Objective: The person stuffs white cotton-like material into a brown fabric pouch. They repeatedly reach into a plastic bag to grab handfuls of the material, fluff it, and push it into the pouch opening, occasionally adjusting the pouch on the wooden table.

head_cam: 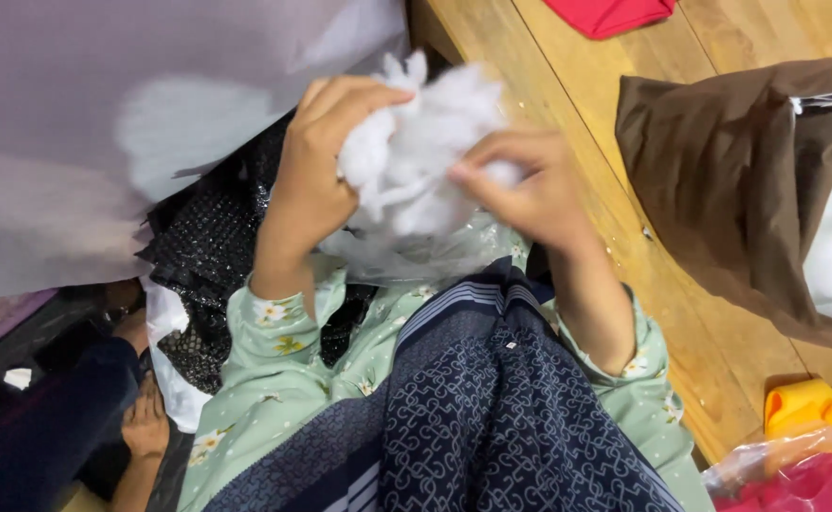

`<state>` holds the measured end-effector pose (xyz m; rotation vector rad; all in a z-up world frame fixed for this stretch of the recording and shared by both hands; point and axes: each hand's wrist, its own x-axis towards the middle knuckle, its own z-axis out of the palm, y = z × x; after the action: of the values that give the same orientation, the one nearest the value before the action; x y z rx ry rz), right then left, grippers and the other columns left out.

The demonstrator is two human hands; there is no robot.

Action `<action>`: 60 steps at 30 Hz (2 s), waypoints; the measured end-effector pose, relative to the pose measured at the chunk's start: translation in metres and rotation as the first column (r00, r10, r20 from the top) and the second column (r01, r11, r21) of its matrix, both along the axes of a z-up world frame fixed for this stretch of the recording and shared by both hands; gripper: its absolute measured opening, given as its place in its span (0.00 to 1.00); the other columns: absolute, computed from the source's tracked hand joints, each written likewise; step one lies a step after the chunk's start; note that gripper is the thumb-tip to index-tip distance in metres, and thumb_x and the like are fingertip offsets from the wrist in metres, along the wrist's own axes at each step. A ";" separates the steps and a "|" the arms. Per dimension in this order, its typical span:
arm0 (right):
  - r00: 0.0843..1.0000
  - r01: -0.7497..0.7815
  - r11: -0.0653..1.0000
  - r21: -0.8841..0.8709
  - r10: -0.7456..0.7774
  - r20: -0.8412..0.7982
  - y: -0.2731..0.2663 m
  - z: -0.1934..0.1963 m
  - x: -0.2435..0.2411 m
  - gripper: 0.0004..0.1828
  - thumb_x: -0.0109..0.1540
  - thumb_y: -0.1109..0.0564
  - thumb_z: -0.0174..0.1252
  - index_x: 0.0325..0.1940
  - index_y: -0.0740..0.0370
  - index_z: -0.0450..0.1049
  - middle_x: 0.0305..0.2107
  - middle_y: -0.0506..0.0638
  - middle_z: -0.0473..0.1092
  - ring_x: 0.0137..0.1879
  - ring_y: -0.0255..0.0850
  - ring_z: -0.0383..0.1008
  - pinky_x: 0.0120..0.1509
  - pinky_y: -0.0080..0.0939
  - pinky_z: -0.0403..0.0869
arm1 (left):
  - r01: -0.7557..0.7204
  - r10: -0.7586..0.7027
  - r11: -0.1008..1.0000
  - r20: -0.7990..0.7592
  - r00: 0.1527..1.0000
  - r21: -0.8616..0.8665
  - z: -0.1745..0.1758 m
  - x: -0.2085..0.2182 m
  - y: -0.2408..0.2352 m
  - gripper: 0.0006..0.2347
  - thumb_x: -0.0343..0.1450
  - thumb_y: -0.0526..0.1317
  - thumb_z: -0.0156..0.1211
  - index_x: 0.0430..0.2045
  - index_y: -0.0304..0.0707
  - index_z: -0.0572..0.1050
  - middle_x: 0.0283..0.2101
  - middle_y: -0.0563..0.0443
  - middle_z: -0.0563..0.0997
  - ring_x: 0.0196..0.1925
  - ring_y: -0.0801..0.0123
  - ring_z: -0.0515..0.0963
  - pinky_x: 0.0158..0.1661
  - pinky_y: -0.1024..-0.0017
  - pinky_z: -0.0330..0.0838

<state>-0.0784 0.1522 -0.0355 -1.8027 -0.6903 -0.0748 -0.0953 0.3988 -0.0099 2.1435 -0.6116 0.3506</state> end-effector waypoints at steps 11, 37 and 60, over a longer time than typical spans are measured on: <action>0.997 -0.062 0.983 -0.173 0.053 -0.055 -0.010 -0.074 -0.029 0.10 0.62 0.53 0.70 0.30 0.57 0.80 0.23 0.45 0.72 0.31 0.36 0.67 0.41 0.36 0.64 | 0.256 -0.070 0.920 -0.517 0.853 0.298 -0.145 -0.032 -0.060 0.54 0.61 0.67 0.73 0.76 0.56 0.38 0.81 0.48 0.38 0.81 0.46 0.36 0.72 0.37 0.37; 0.810 0.580 0.641 -0.503 -0.388 0.440 -0.270 0.120 -0.142 0.08 0.62 0.55 0.65 0.34 0.63 0.81 0.28 0.52 0.78 0.29 0.37 0.74 0.30 0.33 0.69 | 0.819 -0.782 0.572 0.331 0.528 0.044 0.074 0.036 -0.254 0.16 0.78 0.38 0.63 0.58 0.29 0.72 0.60 0.35 0.78 0.61 0.46 0.81 0.67 0.51 0.76; 0.592 0.776 0.627 -0.062 -0.693 0.411 -0.310 0.076 -0.116 0.31 0.53 0.48 0.68 0.53 0.68 0.68 0.46 0.66 0.75 0.51 0.53 0.84 0.56 0.42 0.78 | 0.714 -0.692 0.699 0.223 0.687 -0.030 0.075 0.068 -0.388 0.12 0.62 0.16 0.46 0.33 0.29 0.65 0.35 0.41 0.68 0.35 0.51 0.71 0.39 0.61 0.66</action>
<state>-0.1942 -0.1583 0.0401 -2.2370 -0.1184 -0.9481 -0.0271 0.0105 0.0648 1.6031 -1.4392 0.1528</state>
